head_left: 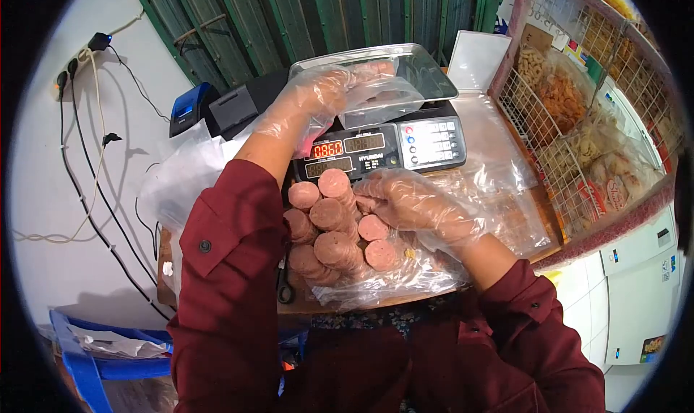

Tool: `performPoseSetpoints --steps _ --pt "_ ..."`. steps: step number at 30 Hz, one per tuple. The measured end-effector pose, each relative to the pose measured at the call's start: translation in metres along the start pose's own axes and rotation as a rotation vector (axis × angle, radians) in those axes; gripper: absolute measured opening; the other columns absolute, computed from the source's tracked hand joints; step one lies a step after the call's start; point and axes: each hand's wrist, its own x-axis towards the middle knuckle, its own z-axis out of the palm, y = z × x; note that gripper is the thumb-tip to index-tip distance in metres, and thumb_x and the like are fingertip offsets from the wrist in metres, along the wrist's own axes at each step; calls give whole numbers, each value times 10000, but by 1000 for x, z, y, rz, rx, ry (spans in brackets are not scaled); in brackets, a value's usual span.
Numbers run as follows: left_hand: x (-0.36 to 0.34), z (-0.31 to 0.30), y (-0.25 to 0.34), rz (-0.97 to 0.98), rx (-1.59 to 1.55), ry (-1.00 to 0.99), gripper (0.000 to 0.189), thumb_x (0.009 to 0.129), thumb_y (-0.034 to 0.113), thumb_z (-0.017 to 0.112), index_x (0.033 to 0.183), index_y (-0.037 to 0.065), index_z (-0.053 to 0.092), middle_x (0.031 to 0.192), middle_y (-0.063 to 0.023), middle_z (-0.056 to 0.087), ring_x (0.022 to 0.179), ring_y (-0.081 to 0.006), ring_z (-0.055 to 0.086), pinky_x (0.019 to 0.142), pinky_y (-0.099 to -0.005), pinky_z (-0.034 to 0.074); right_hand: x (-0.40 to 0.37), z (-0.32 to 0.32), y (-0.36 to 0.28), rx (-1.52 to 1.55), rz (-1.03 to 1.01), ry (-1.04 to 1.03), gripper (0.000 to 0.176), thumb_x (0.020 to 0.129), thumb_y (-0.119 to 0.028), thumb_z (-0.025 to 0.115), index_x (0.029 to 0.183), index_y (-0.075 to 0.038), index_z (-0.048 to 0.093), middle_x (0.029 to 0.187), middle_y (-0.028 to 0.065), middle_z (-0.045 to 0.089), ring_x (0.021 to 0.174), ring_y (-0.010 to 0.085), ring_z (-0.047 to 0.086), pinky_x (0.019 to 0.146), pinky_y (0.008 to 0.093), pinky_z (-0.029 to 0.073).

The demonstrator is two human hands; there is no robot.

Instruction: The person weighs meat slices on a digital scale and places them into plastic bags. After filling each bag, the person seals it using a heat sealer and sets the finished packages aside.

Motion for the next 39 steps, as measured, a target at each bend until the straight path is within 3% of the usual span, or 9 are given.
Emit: performPoseSetpoints --steps 2,7,9,14,18,20,31,36,39 --pt "-2 -1 4 -79 63 -98 484 911 112 530 1321 344 643 1162 -110 709 1007 -258 656 939 -377 494 0 -4 2 92 41 -1 234 887 -117 646 1093 -31 715 1032 214 694 1013 391 653 877 423 516" --pt "-8 -11 12 -34 10 -90 526 883 72 521 1325 332 640 1182 -124 699 1028 -279 658 953 -378 493 -2 1 18 222 91 -6 190 892 -130 676 1039 -11 696 979 175 689 941 306 673 826 385 527" --pt "-10 -14 13 -13 41 -105 534 877 79 515 1339 320 628 1195 -136 695 1045 -296 661 960 -380 494 0 -2 7 32 113 -56 133 875 -105 667 964 -7 679 947 172 686 893 292 669 808 377 526" --pt "-19 -22 22 -10 84 4 382 875 238 563 1168 23 680 1174 -227 676 1096 -378 659 930 -420 521 1 1 -1 28 115 12 123 845 -85 678 944 -14 664 913 152 686 846 280 668 774 368 526" --pt "-16 -19 16 -6 107 16 382 879 258 567 1152 21 689 1181 -234 671 1092 -383 661 939 -423 520 -1 5 7 332 300 12 145 835 -96 715 935 -15 649 878 127 669 796 229 647 744 348 522" --pt "-18 -20 19 -34 108 11 389 881 262 568 1150 8 687 1183 -245 666 1085 -387 665 947 -429 519 -2 6 6 240 255 29 143 838 -102 720 924 -15 645 869 113 660 791 208 636 740 341 519" --pt "-23 -27 29 -15 14 -67 422 890 203 538 1303 176 621 1228 -193 665 1102 -350 655 975 -406 505 -5 17 6 230 280 102 184 861 -111 738 969 -31 612 880 68 647 821 165 608 745 317 506" --pt "-16 -20 20 -7 -49 -93 496 891 161 522 1378 241 576 1248 -177 661 1117 -331 647 997 -398 495 -6 16 4 876 351 177 200 884 -166 708 949 7 632 823 61 650 768 121 586 663 310 497" --pt "-22 -31 33 -16 -35 -104 532 892 143 515 1407 267 557 1256 -170 660 1124 -324 644 1006 -394 490 4 12 24 768 396 217 186 912 -111 680 1036 7 607 848 45 648 783 103 615 662 262 516"
